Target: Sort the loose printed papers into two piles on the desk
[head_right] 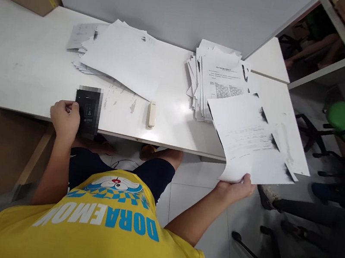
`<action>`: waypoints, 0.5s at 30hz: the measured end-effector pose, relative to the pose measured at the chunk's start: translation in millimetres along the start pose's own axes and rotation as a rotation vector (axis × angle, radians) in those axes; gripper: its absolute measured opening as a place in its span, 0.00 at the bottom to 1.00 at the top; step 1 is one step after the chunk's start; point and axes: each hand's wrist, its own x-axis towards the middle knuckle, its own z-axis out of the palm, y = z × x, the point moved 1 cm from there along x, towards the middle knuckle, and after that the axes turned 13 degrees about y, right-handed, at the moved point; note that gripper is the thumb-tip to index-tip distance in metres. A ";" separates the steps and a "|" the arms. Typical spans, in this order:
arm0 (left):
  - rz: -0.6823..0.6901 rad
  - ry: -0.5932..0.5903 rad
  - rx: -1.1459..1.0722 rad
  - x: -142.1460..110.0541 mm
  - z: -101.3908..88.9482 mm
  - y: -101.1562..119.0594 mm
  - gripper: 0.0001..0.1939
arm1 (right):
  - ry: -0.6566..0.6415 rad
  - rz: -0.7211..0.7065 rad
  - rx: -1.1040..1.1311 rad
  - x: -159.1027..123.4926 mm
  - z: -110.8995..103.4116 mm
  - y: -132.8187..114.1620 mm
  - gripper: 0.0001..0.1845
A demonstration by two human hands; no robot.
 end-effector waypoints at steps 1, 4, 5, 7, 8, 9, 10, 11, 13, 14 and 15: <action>-0.001 0.000 0.003 0.1 -0.2 0.2 0.05 | 0.006 -0.007 0.015 -1.1 0.7 -0.4 0.29; 0.003 -0.002 0.005 0.3 -0.7 0.5 0.05 | 0.021 -0.036 0.063 -3.3 1.9 -0.4 0.28; 0.006 -0.002 0.004 0.2 -0.8 0.5 0.05 | 0.021 -0.036 0.064 -3.3 1.9 0.2 0.28; 0.010 -0.003 0.003 0.1 -1.1 0.5 0.05 | 0.020 -0.034 0.073 -2.4 1.5 1.8 0.28; 0.013 -0.004 0.004 0.1 -1.2 0.5 0.05 | 0.017 -0.034 0.080 -1.4 1.2 2.8 0.28; 0.013 -0.004 0.006 0.1 -1.2 0.5 0.05 | 0.012 -0.032 0.087 -0.1 1.0 4.0 0.28; 0.014 -0.004 0.007 0.1 -1.3 0.4 0.05 | 0.010 -0.026 0.093 1.4 1.0 5.2 0.28; 0.014 -0.005 0.007 0.1 -1.2 0.4 0.05 | 0.011 -0.019 0.098 2.9 1.3 6.5 0.28; 0.013 -0.006 0.002 0.3 -1.1 0.4 0.04 | 0.027 0.000 0.108 5.7 3.3 8.7 0.28; 0.012 -0.007 -0.001 0.4 -0.9 0.4 0.04 | 0.043 0.009 0.113 6.8 5.0 9.4 0.27; 0.012 -0.010 -0.003 0.4 -0.8 0.3 0.04 | 0.061 0.013 0.121 7.6 7.4 9.8 0.27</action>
